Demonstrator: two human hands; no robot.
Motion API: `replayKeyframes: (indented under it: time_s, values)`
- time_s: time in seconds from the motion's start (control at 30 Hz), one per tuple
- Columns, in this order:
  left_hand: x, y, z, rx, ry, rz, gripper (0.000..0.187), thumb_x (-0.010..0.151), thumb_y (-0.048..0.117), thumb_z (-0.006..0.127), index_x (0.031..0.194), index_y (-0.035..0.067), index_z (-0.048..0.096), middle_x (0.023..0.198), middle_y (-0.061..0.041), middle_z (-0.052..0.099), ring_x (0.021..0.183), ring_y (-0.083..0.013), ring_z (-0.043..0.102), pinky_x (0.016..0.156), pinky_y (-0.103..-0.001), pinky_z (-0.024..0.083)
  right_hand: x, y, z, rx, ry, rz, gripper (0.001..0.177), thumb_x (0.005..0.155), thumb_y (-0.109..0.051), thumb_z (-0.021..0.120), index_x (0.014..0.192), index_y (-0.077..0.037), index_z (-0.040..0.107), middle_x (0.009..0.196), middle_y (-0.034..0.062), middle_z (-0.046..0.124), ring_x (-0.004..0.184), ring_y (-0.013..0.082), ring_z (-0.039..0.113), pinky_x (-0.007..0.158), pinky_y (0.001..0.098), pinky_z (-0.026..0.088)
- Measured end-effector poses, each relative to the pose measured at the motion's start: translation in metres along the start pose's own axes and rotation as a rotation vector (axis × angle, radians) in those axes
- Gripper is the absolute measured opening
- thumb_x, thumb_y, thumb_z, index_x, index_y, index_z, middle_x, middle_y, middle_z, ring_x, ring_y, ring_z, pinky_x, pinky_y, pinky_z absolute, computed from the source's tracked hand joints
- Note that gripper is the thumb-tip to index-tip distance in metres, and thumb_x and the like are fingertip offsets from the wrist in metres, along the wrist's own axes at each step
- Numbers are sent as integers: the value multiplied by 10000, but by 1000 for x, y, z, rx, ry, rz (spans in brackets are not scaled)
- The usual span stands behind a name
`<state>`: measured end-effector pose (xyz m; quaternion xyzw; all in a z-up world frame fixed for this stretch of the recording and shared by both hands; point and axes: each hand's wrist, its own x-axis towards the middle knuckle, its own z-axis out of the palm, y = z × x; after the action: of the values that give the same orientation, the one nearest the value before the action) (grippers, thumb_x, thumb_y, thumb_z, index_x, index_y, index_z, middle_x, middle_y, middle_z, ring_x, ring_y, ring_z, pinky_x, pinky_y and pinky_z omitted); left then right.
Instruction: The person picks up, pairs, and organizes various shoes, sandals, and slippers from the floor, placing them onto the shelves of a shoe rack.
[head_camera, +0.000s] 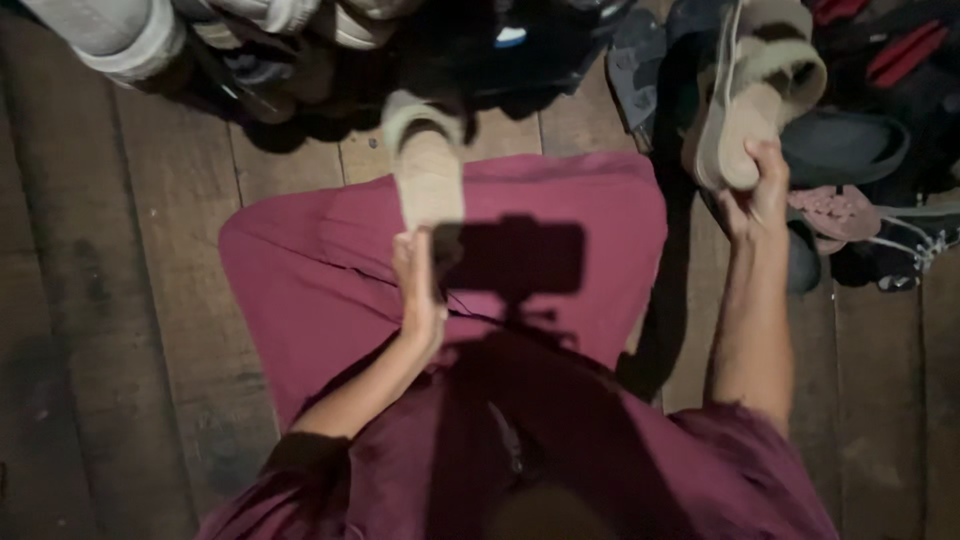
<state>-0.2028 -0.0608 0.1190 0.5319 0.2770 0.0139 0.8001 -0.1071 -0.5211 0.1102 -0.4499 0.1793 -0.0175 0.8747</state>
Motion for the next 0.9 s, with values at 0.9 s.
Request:
replayKeyframes:
  time_s: [0.9]
  values:
    - [137,-161,339,330,-333,-172,592,850,443,706,1161,-56,643,950,-205,716,741,-248,676,625,-357,535,179,14,-5,-797,281,-298,853,929,-181,768,1576,-64,224,1648,195,324,1476,344,414,1178,394,375]
